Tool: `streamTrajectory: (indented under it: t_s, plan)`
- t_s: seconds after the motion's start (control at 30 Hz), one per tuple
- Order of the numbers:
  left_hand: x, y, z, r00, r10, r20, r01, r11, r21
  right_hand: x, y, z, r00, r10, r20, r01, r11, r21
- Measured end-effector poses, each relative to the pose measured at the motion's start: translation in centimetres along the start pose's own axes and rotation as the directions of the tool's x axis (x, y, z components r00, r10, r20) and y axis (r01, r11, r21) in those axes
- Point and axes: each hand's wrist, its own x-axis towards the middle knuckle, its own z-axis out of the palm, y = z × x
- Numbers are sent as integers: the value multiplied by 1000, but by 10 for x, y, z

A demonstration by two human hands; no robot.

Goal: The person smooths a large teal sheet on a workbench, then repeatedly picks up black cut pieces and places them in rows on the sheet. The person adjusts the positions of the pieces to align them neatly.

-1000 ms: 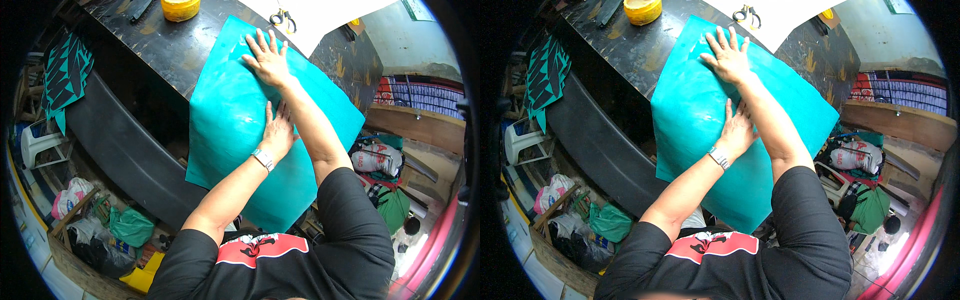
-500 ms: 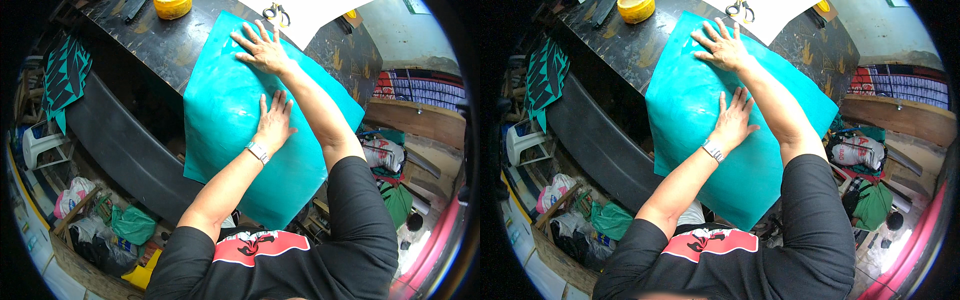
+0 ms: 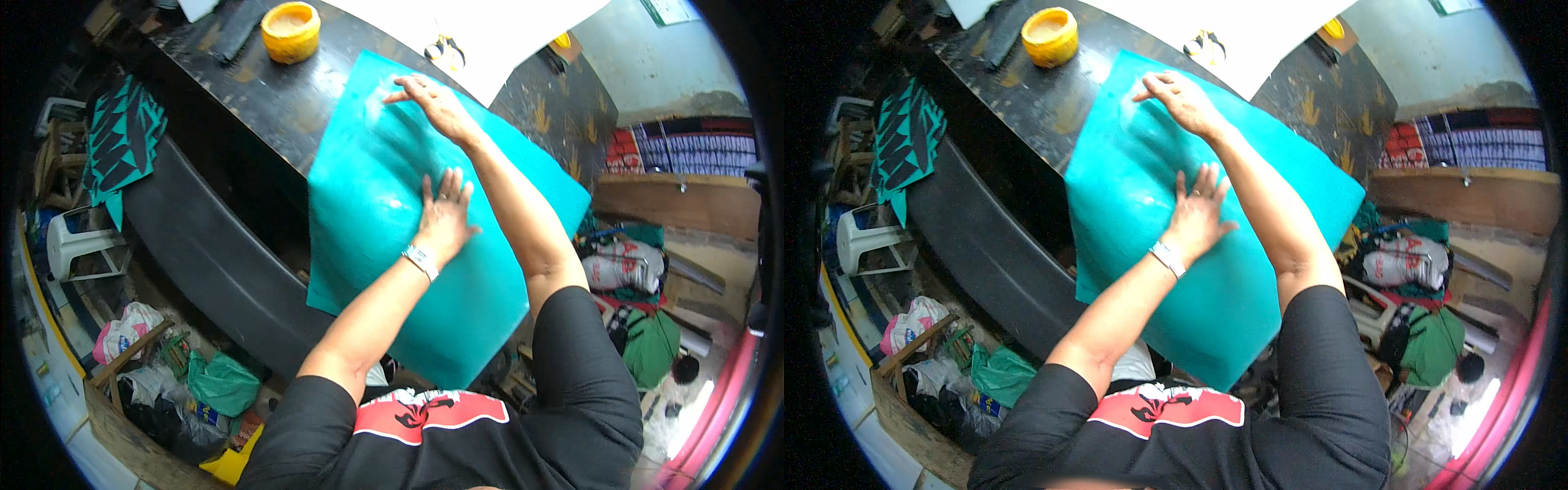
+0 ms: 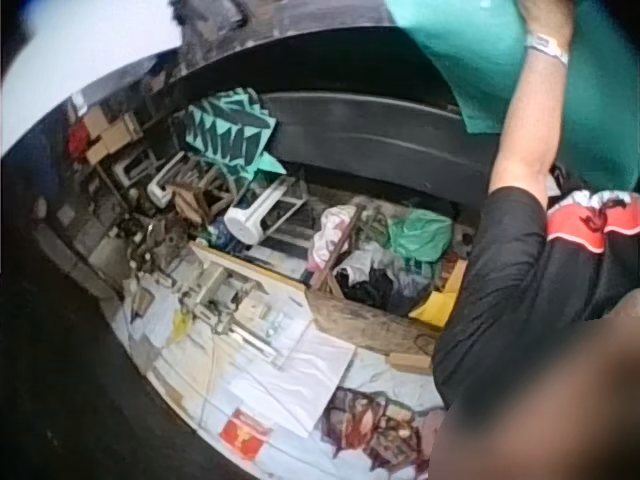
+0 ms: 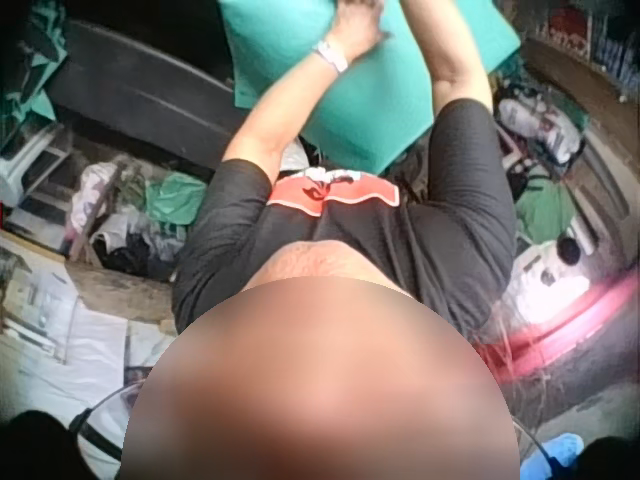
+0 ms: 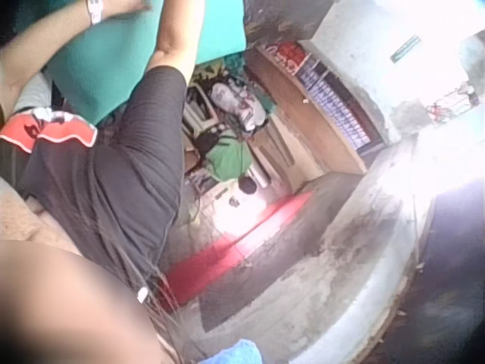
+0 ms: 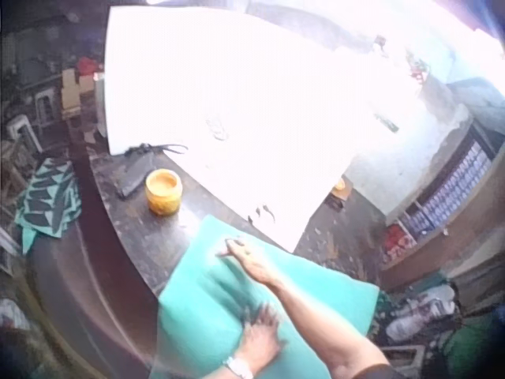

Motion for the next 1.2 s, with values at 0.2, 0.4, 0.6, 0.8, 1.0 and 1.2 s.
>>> streamTrajectory:
  t_s: [0.2, 0.4, 0.6, 0.8, 1.0, 1.2]
  plan:
    - [-1, 0, 0, 997, -6, -83, 2, 999, -48, 135, -43, 30, 900, -358, -248, 295, 920, -259]
    - [0, -4, 15, 998, 48, -43, -46, 998, 46, 287, -9, 79, 472, -862, 187, 513, 96, -853]
    - [2, 2, 16, 1000, 15, 18, -19, 973, 231, 381, 10, 88, 716, -661, -223, 178, 483, -857]
    - [1, 2, 1, 1000, -26, -5, 26, 1000, 3, 282, -16, 70, 939, -343, 14, 291, 775, -561]
    - [0, -1, -2, 996, -11, -87, 5, 998, -67, 193, -49, 42, 600, -723, -344, 627, 691, -359]
    - [0, 2, -5, 999, -21, 30, 21, 1000, -8, 40, 8, -27, 898, -439, -27, 429, 887, -170]
